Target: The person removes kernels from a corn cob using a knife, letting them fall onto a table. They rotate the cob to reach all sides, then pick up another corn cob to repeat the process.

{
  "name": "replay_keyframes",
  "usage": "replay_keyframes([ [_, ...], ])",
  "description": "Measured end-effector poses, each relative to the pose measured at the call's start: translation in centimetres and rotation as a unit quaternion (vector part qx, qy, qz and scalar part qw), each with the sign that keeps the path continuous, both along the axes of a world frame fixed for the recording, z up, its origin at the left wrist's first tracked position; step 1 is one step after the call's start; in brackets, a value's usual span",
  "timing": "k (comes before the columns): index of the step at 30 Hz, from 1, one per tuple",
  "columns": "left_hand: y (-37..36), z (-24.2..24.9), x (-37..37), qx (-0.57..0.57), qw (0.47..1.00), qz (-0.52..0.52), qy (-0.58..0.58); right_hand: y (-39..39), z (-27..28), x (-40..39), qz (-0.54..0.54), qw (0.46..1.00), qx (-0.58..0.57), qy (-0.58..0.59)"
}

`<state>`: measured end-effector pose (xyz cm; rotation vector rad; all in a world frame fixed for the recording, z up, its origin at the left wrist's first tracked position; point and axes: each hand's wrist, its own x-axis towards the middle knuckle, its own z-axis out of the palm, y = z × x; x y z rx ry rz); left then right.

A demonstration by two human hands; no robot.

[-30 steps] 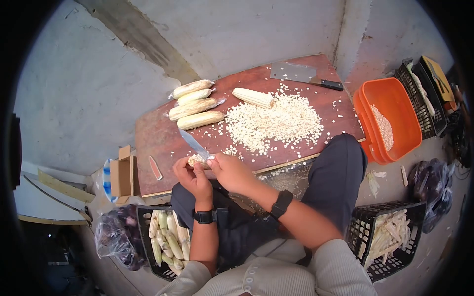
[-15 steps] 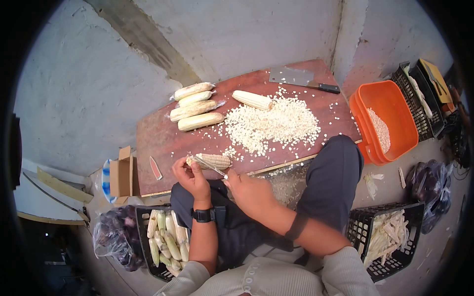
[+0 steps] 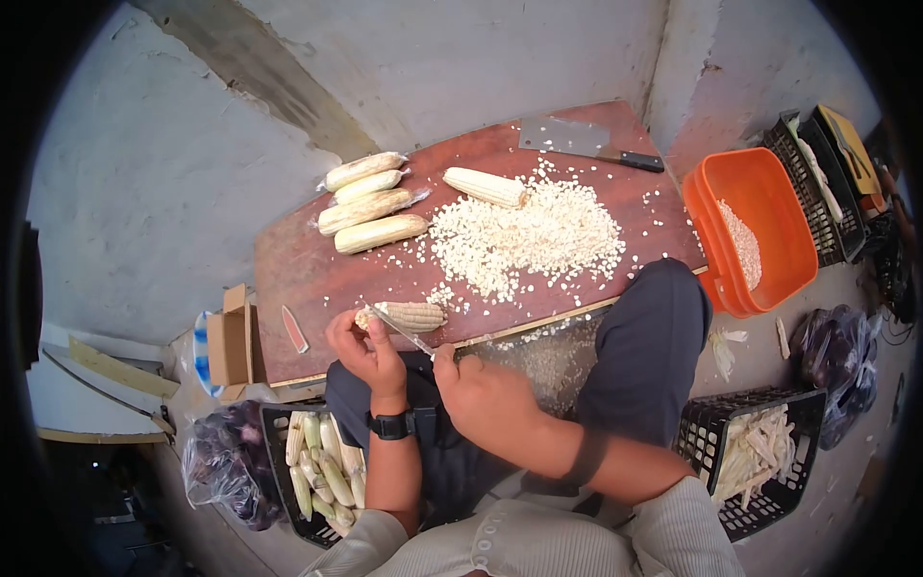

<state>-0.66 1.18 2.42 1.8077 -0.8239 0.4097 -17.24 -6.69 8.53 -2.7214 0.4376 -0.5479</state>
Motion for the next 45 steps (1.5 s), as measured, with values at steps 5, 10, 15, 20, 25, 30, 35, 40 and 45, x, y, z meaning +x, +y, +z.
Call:
replay_keyframes([
  [5,0.0,0.0,0.4,0.003,1.000,-0.013,-0.011,-0.3,0.8,0.8,0.001,1.000,0.000,0.004],
  [10,-0.3,0.6,-0.2,0.024,0.997,-0.040,-0.056,-1.0,1.1,2.8,-0.003,0.999,0.013,0.052],
  [15,-1.0,0.7,-0.9,0.025,0.995,-0.067,-0.064,-1.2,0.5,5.8,-0.028,0.999,0.029,0.016],
  [20,-0.5,0.0,-0.3,-0.007,0.999,-0.034,-0.007,-2.6,-1.5,6.4,0.010,0.995,0.094,-0.019],
  [25,-0.2,-0.1,-0.2,-0.011,0.999,-0.041,-0.017,-3.7,-3.2,6.5,-0.044,0.867,0.492,-0.067],
  [30,0.2,-0.5,-0.2,-0.047,0.998,-0.035,0.022,-2.8,-2.2,4.5,-0.097,0.939,0.310,-0.113],
  [35,0.5,-0.8,-0.1,-0.060,0.997,-0.038,0.041,-0.7,0.7,1.1,-0.036,0.996,0.074,-0.025],
  [40,0.4,-0.5,-0.2,-0.055,0.997,-0.028,0.047,0.5,0.2,-0.5,-0.031,0.999,0.040,0.012],
  [45,0.4,0.0,-0.5,-0.009,1.000,-0.011,0.005,0.8,0.4,-0.5,-0.040,0.998,0.018,0.039],
])
